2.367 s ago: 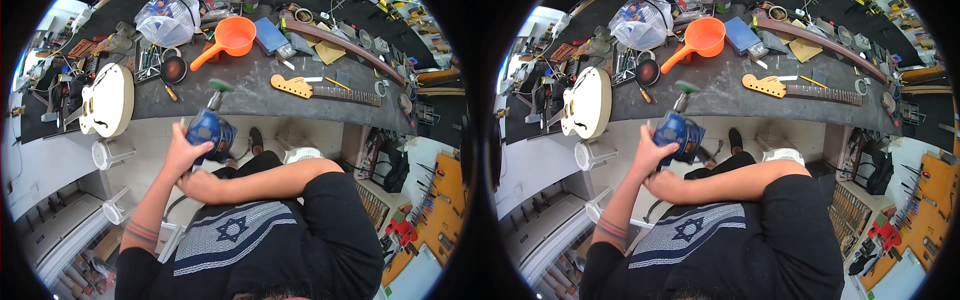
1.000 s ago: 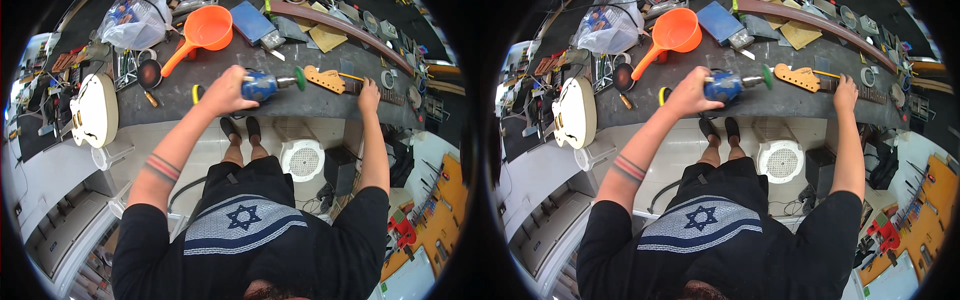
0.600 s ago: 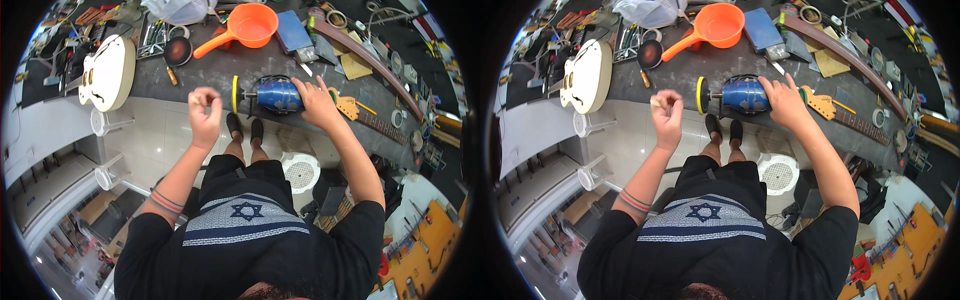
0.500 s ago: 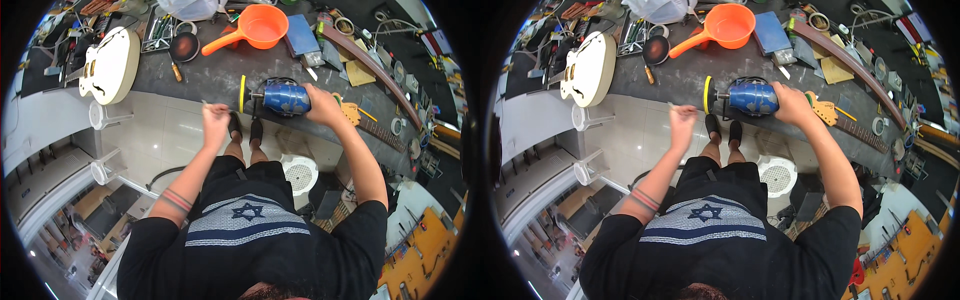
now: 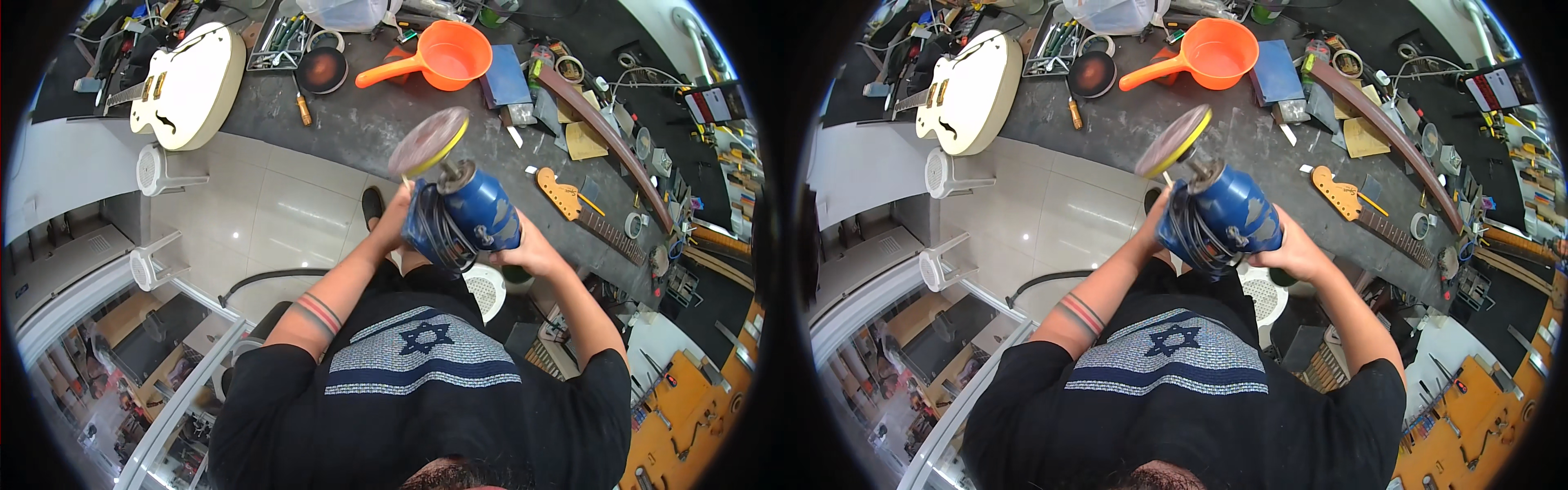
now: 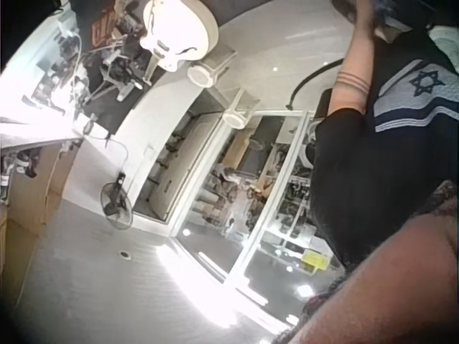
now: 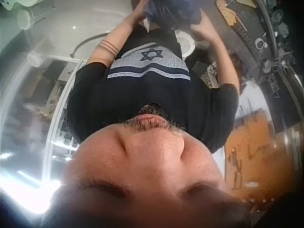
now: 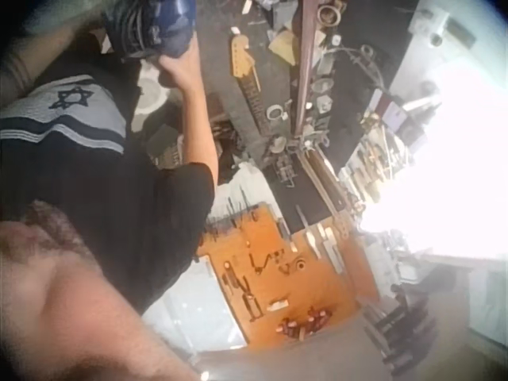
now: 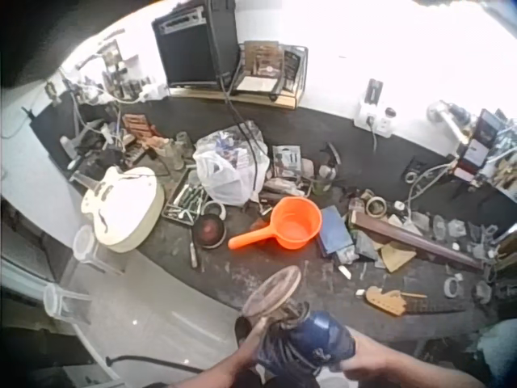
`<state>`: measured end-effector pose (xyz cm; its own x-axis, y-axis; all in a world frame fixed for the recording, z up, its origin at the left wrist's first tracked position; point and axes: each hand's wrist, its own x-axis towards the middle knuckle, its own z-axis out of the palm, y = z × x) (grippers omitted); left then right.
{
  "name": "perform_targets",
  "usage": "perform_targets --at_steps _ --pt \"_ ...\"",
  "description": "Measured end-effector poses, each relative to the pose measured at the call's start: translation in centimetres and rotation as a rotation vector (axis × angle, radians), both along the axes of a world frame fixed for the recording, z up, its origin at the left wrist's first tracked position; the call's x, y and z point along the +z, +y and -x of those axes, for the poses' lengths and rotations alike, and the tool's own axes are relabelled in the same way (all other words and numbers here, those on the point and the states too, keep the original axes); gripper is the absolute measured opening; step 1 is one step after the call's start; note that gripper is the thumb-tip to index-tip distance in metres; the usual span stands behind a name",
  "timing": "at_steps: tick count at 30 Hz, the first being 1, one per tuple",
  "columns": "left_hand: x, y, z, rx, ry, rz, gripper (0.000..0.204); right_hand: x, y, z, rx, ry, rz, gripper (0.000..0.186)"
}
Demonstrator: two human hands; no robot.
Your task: The person uses a saw to shape a small wooden piece, then uses a powered buffing wheel to polish it, and finally fits the piece onto a guitar neck.
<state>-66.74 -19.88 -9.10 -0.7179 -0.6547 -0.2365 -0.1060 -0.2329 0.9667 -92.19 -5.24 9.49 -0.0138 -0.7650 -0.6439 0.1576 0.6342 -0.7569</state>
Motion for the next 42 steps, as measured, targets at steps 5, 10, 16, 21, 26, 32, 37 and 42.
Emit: perform_targets --at_steps 5,10,16,21,26,32,37,42 --pt "5.4 3.7 1.5 0.08 0.345 -1.178 0.044 0.8 -1.0 -3.3 -0.227 -0.005 0.13 0.088" --pt "12.3 2.5 -6.5 0.004 0.637 -1.029 0.013 2.8 -1.6 -2.3 -0.283 0.237 0.239 0.084" --pt "12.0 -4.9 -10.0 0.377 -0.215 0.023 0.017 6.7 -1.4 -3.7 -0.145 -0.151 0.007 0.074" --pt "16.4 -3.5 -20.8 -0.323 0.058 -0.632 0.014 8.9 -1.7 -6.6 -0.312 -0.005 0.148 0.074" --pt "12.8 -9.9 -29.7 0.705 0.443 -0.373 0.012 10.8 -1.0 -8.1 -0.222 0.034 0.122 0.065" --pt "9.1 -2.9 -32.5 -0.502 -0.345 -0.002 0.011 13.1 0.1 -12.2 -0.331 -0.043 0.04 0.046" --pt "14.4 -7.4 -43.1 0.583 0.558 -0.326 0.009 14.4 2.2 -12.7 -0.336 0.022 -0.048 0.044" --pt "0.6 -7.0 -47.7 0.49 -0.746 -0.061 0.002 14.1 0.4 -16.9 -0.398 -0.036 0.075 0.04"
